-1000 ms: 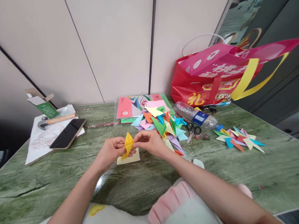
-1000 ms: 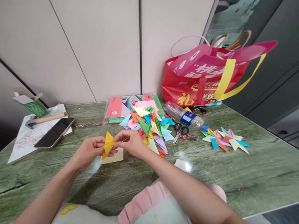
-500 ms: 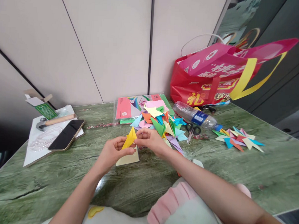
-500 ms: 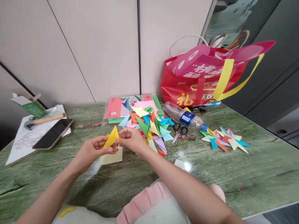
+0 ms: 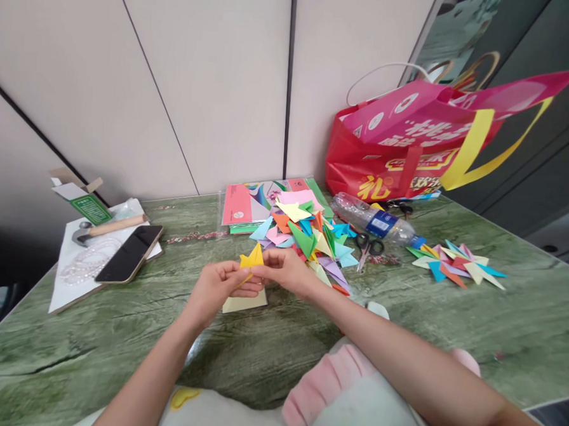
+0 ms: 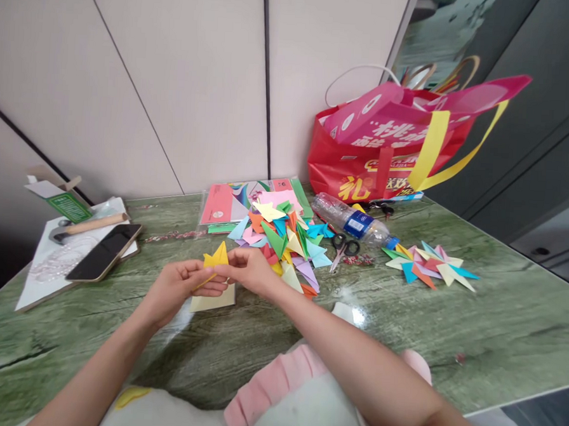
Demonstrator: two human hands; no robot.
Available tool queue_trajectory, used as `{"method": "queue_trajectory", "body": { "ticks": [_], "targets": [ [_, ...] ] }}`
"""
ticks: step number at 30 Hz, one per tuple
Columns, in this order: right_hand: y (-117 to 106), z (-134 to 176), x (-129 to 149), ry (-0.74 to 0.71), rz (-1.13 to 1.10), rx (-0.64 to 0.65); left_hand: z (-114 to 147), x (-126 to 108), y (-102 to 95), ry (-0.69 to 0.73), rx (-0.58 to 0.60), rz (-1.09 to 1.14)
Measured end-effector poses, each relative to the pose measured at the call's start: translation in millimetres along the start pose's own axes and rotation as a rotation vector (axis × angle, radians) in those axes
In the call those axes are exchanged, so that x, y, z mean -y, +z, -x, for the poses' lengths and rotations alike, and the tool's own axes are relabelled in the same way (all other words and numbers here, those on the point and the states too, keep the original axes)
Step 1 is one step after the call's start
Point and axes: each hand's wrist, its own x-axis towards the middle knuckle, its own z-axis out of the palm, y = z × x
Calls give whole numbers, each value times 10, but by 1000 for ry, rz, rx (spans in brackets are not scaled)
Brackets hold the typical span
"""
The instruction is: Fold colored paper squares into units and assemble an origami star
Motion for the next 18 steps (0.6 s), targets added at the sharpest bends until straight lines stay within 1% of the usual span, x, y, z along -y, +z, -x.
{"method": "queue_trajectory", "body": {
  "ticks": [4, 8, 13, 18],
  "targets": [
    [1, -11, -15, 6, -25, -31, 7, -27, -11, -24, 62, 87],
    [11, -12, 4, 18, -45, -53, 13, -30, -15, -21, 85, 19],
    [17, -4, 27, 6, -70, -44, 13, -11, -4, -19, 24, -23],
    [27, -2, 25, 6, -99, -40, 2, 11, -3, 25, 22, -36]
  ]
}}
